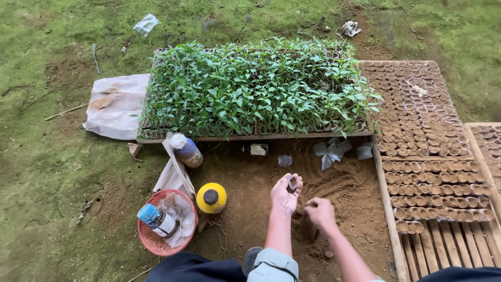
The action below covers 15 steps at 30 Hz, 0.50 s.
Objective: The person fills small biodegradable pots with soil from a pile on the ground and places them into a wooden tray. The person repeats this process multiple times, handling the soil and pots by hand.
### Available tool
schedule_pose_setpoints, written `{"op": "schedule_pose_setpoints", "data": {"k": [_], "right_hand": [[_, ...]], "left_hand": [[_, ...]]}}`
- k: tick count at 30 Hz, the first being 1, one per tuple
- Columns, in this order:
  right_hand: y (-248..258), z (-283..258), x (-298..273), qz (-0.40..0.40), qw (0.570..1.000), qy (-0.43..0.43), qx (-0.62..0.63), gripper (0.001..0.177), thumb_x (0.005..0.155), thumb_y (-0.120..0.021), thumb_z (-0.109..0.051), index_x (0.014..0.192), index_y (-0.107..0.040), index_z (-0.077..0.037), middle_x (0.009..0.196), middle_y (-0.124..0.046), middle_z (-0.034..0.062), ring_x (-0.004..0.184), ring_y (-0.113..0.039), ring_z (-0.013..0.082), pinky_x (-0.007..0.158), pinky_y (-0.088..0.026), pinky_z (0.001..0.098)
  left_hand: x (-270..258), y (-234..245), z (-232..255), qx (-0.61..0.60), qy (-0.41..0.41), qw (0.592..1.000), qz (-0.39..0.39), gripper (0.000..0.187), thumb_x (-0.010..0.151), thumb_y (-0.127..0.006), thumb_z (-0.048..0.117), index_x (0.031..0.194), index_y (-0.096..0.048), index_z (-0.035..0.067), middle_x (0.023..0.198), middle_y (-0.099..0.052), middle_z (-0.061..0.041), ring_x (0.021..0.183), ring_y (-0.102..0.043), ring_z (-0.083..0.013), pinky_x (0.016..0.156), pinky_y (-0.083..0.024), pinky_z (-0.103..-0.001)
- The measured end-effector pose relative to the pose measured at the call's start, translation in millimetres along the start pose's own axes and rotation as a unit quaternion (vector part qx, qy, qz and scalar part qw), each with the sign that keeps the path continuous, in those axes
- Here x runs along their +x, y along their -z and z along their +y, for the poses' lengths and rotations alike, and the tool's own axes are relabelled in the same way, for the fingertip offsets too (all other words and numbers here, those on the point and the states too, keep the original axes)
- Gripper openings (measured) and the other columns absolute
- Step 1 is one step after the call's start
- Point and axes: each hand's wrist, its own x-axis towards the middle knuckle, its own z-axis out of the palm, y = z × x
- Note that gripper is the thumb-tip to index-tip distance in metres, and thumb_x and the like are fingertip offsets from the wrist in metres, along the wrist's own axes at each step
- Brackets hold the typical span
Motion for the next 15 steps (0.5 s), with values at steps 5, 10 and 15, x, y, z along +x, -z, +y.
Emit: {"op": "schedule_pose_setpoints", "data": {"k": [5, 10, 15], "right_hand": [[18, -15, 19, 0.018, 0.952, 0.117, 0.284, 0.017, 0.081, -0.079, 0.0, 0.098, -0.077, 0.0, 0.081, -0.072, 0.0142, 0.062, -0.068, 0.0209, 0.056, -0.059, 0.0318], [30, -59, -7, 0.014, 0.948, 0.177, 0.263, 0.018, 0.086, -0.074, -0.001, 0.104, -0.079, 0.001, 0.081, -0.072, 0.0096, 0.068, -0.064, 0.014, 0.062, -0.056, 0.0272], [23, -59, 0, 0.037, 0.951, 0.214, 0.219, 0.018, 0.084, -0.071, 0.003, 0.098, -0.081, -0.001, 0.079, -0.074, 0.0119, 0.069, -0.063, 0.0127, 0.062, -0.054, 0.028]], "left_hand": [[60, 36, -17, 0.014, 0.0, 1.0, -0.027, 0.026, 0.109, -0.047, 0.017, 0.125, -0.062, 0.004, 0.124, -0.069, -0.029, 0.104, -0.074, -0.0414, 0.087, -0.065, -0.053], [50, 28, -19, 0.056, -0.019, 0.998, -0.028, 0.025, 0.108, -0.049, 0.021, 0.123, -0.064, 0.008, 0.118, -0.074, -0.022, 0.098, -0.076, -0.0348, 0.08, -0.066, -0.051], [54, 28, -20, 0.056, -0.018, 0.998, -0.026, 0.024, 0.107, -0.05, 0.02, 0.121, -0.066, 0.009, 0.115, -0.076, -0.021, 0.094, -0.076, -0.0317, 0.077, -0.067, -0.049]]}}
